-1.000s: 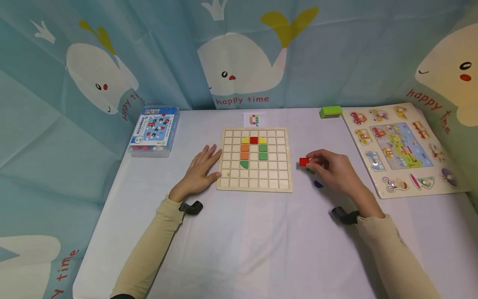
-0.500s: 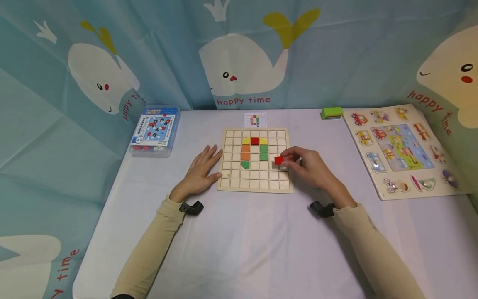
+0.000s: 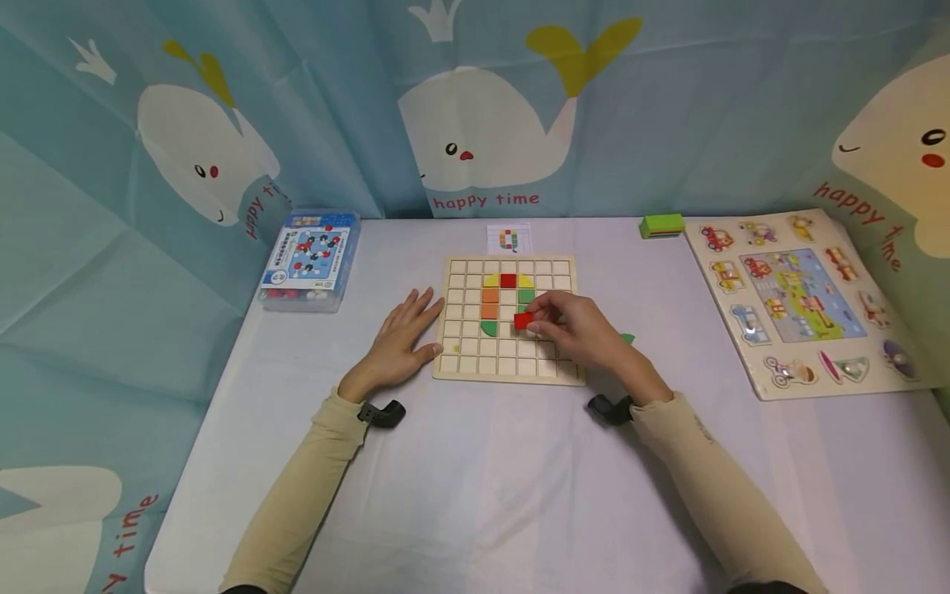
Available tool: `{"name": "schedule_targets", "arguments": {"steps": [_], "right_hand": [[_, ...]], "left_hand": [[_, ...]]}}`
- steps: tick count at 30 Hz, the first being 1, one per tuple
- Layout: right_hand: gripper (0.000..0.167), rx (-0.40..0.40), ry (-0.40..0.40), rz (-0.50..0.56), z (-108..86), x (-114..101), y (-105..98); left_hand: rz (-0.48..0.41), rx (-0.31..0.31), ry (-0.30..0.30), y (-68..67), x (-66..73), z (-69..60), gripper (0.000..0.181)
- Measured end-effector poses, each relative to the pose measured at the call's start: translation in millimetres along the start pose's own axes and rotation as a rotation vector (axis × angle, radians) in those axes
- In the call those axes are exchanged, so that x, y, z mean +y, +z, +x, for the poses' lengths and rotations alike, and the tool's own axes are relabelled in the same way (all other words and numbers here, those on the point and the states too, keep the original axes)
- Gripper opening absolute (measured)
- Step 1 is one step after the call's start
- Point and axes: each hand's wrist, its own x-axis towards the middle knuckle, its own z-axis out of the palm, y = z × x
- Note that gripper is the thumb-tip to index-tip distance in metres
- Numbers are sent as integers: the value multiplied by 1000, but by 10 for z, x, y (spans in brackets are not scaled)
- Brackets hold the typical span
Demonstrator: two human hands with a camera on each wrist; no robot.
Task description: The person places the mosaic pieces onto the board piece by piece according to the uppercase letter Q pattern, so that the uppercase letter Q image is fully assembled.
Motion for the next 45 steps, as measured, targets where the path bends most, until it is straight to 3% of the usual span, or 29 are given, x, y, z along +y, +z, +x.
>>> {"name": "schedule_targets", "arguments": {"steps": [5,9,15,25,37,45], "right_hand": [[21,-39,-20,-9,40,-28,41],[20,-90,16,-20,72,-45,61],[20,-127,30,-107,119,-73,111],[22,-118,50,-213,161,-106,189],[21,-99,37,-222,162,-116,204],[20,-36,-11,-170,52,-45,19]], "left_hand": [[10,1,2,2,0,-1,77],[9,-2,2,4,1,3,77],[12,-9,-8,3,-1,8,77],[6,-7,-2,-1,3,3,77],[7,-3,-11,24,-28,15,78],[0,-3,9,-7,-14,1,77]]}}
